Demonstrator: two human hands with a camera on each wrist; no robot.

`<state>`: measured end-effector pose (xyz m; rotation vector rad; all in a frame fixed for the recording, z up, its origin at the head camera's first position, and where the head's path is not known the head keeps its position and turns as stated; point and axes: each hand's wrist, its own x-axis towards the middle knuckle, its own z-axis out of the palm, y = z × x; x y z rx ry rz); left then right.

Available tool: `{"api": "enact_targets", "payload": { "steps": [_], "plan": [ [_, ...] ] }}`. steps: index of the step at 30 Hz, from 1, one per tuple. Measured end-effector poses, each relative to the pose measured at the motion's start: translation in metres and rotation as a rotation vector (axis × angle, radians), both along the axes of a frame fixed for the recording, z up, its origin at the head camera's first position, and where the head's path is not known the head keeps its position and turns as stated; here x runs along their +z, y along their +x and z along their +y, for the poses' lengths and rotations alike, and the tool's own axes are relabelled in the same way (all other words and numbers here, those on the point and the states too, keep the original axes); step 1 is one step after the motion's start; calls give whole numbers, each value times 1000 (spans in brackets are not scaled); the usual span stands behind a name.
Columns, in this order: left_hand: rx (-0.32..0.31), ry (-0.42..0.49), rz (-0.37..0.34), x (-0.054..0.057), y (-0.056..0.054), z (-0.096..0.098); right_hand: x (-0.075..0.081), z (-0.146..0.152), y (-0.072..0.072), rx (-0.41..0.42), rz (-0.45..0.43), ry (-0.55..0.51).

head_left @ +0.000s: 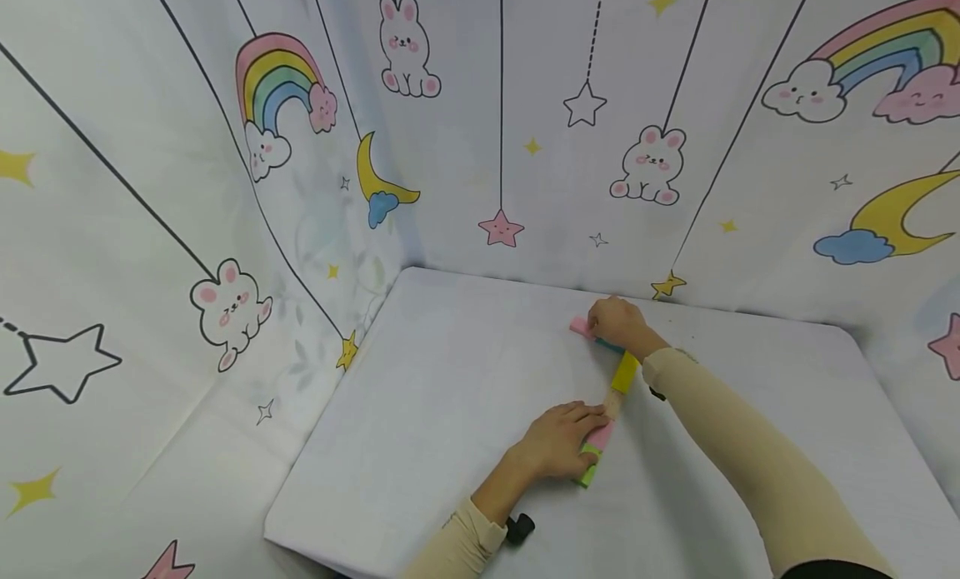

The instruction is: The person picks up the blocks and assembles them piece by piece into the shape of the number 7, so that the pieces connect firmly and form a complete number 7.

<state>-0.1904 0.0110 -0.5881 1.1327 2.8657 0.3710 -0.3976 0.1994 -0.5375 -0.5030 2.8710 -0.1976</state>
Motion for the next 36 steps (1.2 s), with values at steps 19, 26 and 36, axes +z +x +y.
{"api": "enact_targets", "payload": {
  "steps": [19,26,36],
  "plan": [
    [-6,23,-28,3,0,0,13,19,17,-69,91,-50],
    [2,-11,-27,4,-1,1,12,28,21,-50,98,-69],
    [9,-8,-44,10,2,2,10,37,25,-60,71,-66]
  ]
}}
